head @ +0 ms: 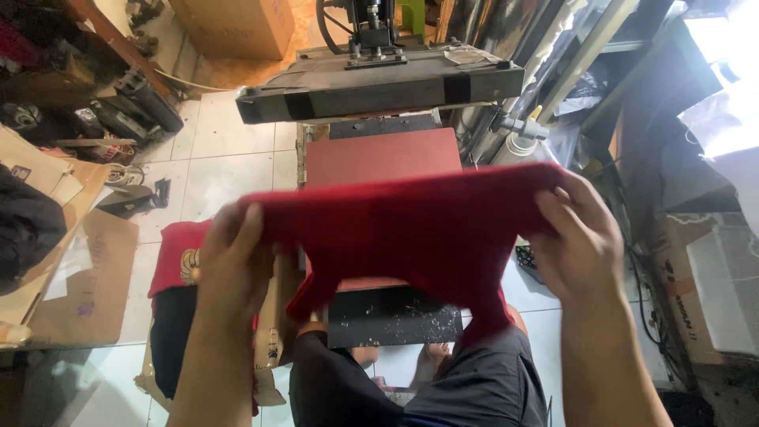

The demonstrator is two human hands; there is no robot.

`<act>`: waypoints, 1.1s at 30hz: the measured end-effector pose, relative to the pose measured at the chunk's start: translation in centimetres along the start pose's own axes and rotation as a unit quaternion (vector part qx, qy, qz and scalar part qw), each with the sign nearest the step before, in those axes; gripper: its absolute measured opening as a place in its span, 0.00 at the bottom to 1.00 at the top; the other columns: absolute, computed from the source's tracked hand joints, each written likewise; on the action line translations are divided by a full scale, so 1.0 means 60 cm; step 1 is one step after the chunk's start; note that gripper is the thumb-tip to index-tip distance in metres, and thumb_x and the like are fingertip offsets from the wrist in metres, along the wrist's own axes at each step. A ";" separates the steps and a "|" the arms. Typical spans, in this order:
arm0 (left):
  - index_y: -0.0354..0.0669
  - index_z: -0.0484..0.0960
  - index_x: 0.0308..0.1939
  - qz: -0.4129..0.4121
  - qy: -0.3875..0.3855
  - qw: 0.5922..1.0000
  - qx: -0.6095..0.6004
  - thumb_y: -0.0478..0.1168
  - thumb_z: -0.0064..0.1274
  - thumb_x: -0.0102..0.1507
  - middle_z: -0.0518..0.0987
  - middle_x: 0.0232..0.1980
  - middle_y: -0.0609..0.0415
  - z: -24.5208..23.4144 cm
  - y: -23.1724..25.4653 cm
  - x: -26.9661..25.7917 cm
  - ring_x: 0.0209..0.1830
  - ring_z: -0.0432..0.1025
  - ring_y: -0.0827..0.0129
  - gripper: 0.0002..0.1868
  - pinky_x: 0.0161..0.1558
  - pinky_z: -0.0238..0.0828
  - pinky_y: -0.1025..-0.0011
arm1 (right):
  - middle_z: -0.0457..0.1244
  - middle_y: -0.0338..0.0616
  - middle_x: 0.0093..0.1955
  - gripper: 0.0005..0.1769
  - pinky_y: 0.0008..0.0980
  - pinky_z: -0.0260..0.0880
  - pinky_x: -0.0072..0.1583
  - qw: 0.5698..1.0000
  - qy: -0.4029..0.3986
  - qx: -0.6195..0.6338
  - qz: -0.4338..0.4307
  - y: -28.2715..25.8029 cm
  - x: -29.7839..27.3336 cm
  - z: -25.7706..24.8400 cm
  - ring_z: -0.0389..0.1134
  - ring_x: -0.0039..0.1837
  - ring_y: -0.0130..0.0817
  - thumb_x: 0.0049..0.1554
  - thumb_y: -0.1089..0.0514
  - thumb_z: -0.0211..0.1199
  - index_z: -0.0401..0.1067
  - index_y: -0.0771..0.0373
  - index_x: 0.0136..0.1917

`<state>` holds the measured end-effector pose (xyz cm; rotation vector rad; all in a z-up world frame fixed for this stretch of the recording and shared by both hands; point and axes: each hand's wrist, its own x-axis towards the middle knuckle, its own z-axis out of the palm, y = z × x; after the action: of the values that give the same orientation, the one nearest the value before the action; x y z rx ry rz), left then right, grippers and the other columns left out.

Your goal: The person operates a heat press machine to apply designs onto red t-shirts. They place a t-shirt on the press, lower the heated platen, and then remove the finished shirt to inspect the design before placing it aside. The person repeats this process with multiple shirts.

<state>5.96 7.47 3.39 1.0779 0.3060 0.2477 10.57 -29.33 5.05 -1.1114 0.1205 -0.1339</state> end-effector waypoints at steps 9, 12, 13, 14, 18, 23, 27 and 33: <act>0.43 0.81 0.39 0.086 0.041 0.995 -0.021 0.37 0.61 0.64 0.81 0.35 0.49 0.047 -0.012 0.058 0.36 0.79 0.63 0.05 0.45 0.80 0.65 | 0.66 0.44 0.38 0.11 0.31 0.78 0.42 0.996 0.010 0.019 -0.086 0.021 0.065 0.053 0.71 0.40 0.36 0.58 0.69 0.66 0.76 0.64 0.54; 0.38 0.76 0.39 0.150 0.001 0.985 -0.087 0.34 0.58 0.65 0.79 0.35 0.43 0.038 0.034 0.059 0.36 0.78 0.57 0.06 0.46 0.77 0.62 | 0.67 0.50 0.46 0.16 0.38 0.81 0.48 0.992 -0.033 0.026 -0.118 -0.013 0.069 0.033 0.73 0.46 0.39 0.60 0.66 0.65 0.73 0.64 0.62; 0.38 0.76 0.39 0.144 0.004 0.986 -0.086 0.34 0.58 0.65 0.79 0.35 0.43 0.046 0.026 0.040 0.36 0.78 0.57 0.06 0.46 0.77 0.62 | 0.67 0.50 0.46 0.16 0.38 0.81 0.48 0.993 -0.029 0.023 -0.113 -0.016 0.051 0.049 0.73 0.46 0.39 0.60 0.66 0.65 0.73 0.64 0.62; 0.40 0.76 0.36 0.126 0.008 0.989 -0.076 0.35 0.59 0.64 0.78 0.33 0.45 0.060 0.024 0.033 0.34 0.77 0.59 0.06 0.44 0.76 0.64 | 0.66 0.49 0.44 0.15 0.38 0.81 0.49 0.993 -0.041 0.026 -0.109 -0.025 0.045 0.073 0.73 0.45 0.40 0.59 0.67 0.65 0.73 0.64 0.60; 0.50 0.79 0.37 -0.007 0.100 0.983 0.154 0.48 0.61 0.65 0.72 0.27 0.63 0.052 -0.055 0.039 0.24 0.67 0.77 0.09 0.26 0.60 0.80 | 0.61 0.41 0.34 0.10 0.27 0.74 0.33 0.996 0.030 -0.074 -0.032 0.150 0.114 -0.043 0.66 0.33 0.34 0.57 0.67 0.68 0.77 0.64 0.53; 0.37 0.83 0.56 -0.118 0.126 0.915 0.366 0.50 0.63 0.62 0.82 0.50 0.37 -0.157 -0.367 0.121 0.43 0.79 0.53 0.25 0.43 0.76 0.61 | 0.64 0.47 0.29 0.12 0.34 0.62 0.29 0.940 0.052 -0.320 0.108 0.403 0.108 -0.187 0.62 0.27 0.34 0.57 0.54 0.70 0.80 0.65 0.49; 0.45 0.89 0.50 -0.180 0.159 0.860 0.451 0.45 0.62 0.60 0.87 0.39 0.47 -0.270 -0.541 0.121 0.27 0.82 0.59 0.16 0.26 0.78 0.69 | 0.68 0.62 0.37 0.15 0.42 0.69 0.36 0.918 0.075 -0.348 0.178 0.435 0.025 -0.158 0.68 0.36 0.46 0.54 0.58 0.71 0.80 0.71 0.51; 0.35 0.82 0.61 -0.231 0.104 0.861 0.442 0.43 0.56 0.63 0.83 0.56 0.37 -0.221 -0.445 0.077 0.36 0.84 0.59 0.24 0.37 0.80 0.66 | 0.66 0.55 0.34 0.17 0.36 0.68 0.29 0.897 0.041 -0.376 0.231 0.471 0.037 -0.222 0.67 0.30 0.40 0.49 0.62 0.69 0.80 0.65 0.54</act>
<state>6.75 7.86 -26.77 1.8409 0.9184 -0.2507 11.94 -29.12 -26.22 -1.8153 0.5430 0.3235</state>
